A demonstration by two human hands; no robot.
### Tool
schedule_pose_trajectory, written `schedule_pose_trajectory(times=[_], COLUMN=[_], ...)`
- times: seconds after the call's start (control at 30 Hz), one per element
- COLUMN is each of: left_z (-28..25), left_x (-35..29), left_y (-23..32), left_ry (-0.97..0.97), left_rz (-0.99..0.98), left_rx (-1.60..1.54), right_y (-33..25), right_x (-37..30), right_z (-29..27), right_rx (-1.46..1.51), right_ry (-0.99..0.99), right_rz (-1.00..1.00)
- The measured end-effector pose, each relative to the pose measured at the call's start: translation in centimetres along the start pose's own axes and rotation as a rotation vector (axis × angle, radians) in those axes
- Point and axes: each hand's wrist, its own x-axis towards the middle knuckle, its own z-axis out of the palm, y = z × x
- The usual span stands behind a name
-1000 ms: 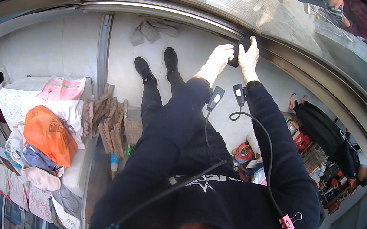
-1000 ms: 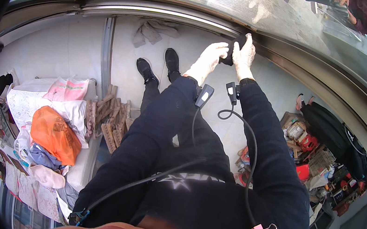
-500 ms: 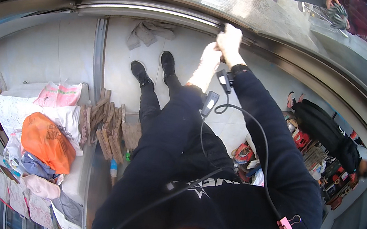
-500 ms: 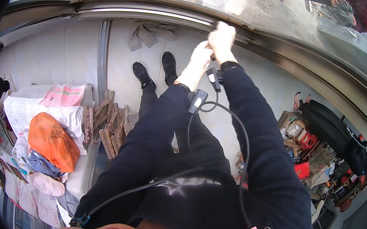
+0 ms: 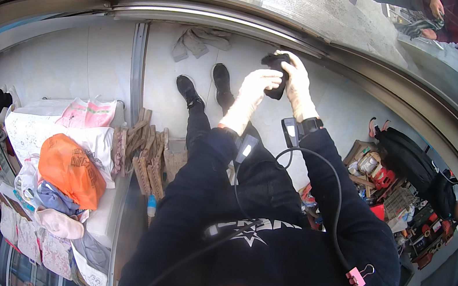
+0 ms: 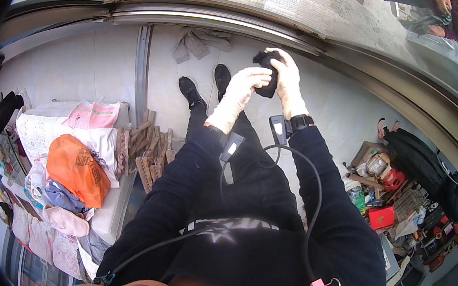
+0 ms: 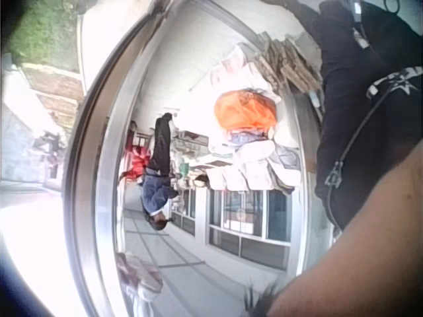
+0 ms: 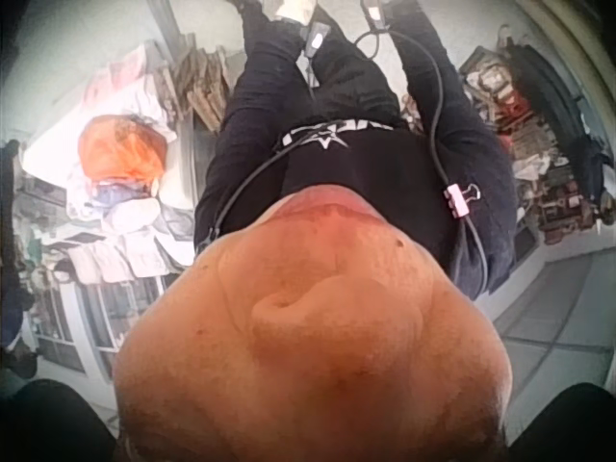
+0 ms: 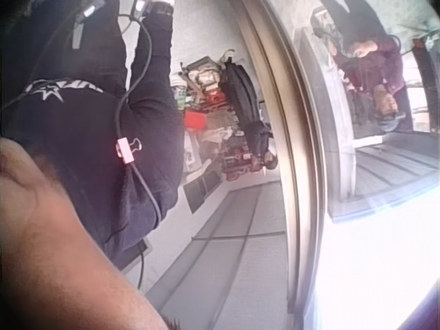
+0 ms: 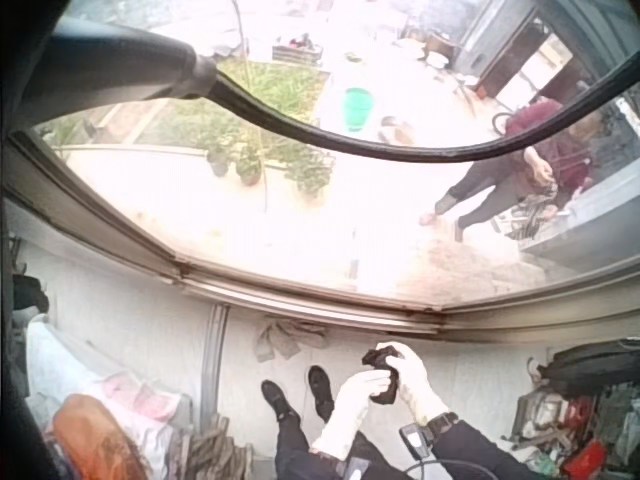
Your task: The person sits on the floor and wrings out a black cloth in a basin, then stands to wipe the lower track of a sliding glass door. They continue wiping the frame and track, then return to the basin to wring the cloth again and apply liquid from a small bottle onto it.
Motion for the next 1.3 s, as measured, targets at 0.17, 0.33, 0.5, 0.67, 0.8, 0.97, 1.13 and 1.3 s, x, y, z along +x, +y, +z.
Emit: schedule_pose_trajectory(times=[0.17, 0.33, 0.5, 0.67, 0.8, 0.97, 1.13, 1.3], left_z=[1.4, 1.6, 0.3, -2.2, -3.9, -6.0, -9.4, -12.3], left_x=[-0.7, -1.0, -2.5, -4.6, -5.9, -8.0, -11.3, -14.6], left_y=[-2.3, -2.5, -2.5, -3.5, -4.1, -3.4, -1.0, 1.1], left_ry=[-0.055, 0.038, 0.099, 0.177, 0.228, 0.262, 0.229, 0.324], left_rz=[-0.03, -0.075, -0.119, -0.162, -0.203, -0.188, -0.103, -0.051], left_rx=[-0.072, -0.15, -0.032, -0.006, 0.045, 0.107, 0.063, 0.026], right_y=[0.9, -2.2, -0.9, 0.6, -1.6, -2.4, -6.6, -6.7], right_x=[-0.6, 3.6, 7.8, 7.7, 8.6, 8.9, 7.0, 0.1], right_z=[-4.7, -5.4, -0.6, 0.2, -2.9, -3.9, -5.5, -7.6], right_rx=[-0.092, -0.977, -1.47, -1.488, -1.727, -1.976, -2.055, -1.886], right_ry=[0.301, 0.248, 0.18, 0.1, -0.043, -0.007, 0.067, -0.093], right_rz=[0.016, -0.496, -0.853, -0.992, -0.816, -0.684, -0.052, -0.024])
